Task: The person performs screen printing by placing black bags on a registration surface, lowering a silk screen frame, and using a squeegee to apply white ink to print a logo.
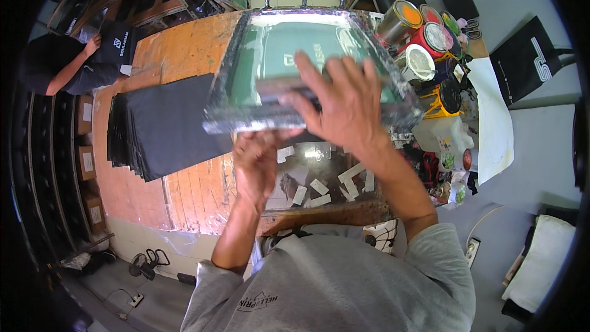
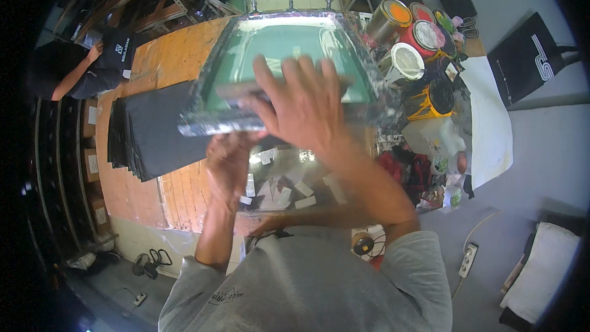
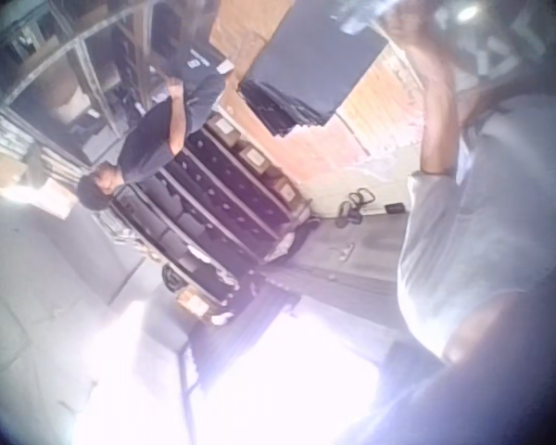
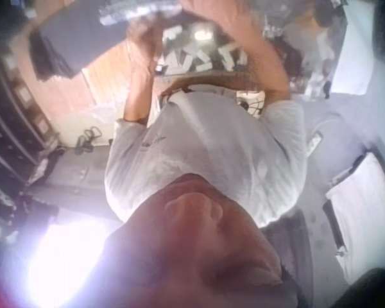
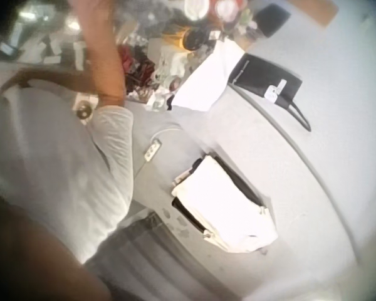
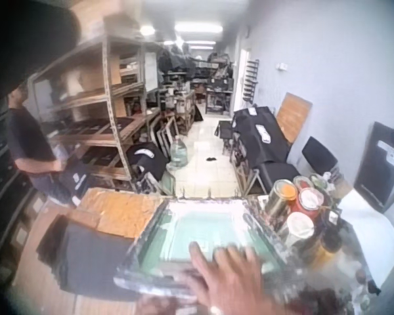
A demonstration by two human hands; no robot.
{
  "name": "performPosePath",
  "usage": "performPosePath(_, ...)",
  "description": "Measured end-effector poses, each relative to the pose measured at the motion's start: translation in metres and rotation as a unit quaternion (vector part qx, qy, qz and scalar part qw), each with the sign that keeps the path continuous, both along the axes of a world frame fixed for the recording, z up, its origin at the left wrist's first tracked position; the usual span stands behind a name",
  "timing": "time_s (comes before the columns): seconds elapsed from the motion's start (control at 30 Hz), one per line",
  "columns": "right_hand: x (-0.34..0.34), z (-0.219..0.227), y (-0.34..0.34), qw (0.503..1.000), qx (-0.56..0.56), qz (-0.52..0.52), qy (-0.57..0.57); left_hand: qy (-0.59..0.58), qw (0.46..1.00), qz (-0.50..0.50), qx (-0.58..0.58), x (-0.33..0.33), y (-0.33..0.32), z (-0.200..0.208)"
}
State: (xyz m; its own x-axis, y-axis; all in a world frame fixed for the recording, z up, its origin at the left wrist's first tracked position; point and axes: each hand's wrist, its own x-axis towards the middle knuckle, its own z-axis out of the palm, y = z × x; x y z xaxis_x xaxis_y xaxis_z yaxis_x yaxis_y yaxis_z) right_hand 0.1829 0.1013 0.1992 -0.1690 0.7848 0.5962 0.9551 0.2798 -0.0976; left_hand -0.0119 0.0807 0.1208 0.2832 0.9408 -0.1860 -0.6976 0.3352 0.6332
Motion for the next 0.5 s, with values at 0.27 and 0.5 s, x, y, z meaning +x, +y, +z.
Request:
performPosePath(0.27,0.031,0.097,0.076,0.992,-0.125,0.021,0.019,0.877,0.478,-0.025,0.038,-0.004,0.110,-0.136)
performPosePath(0.5,0.037,0.150,0.120,0.957,-0.278,0.003,0.084,0.722,0.686,-0.025,0.084,-0.036,0.135,-0.165)
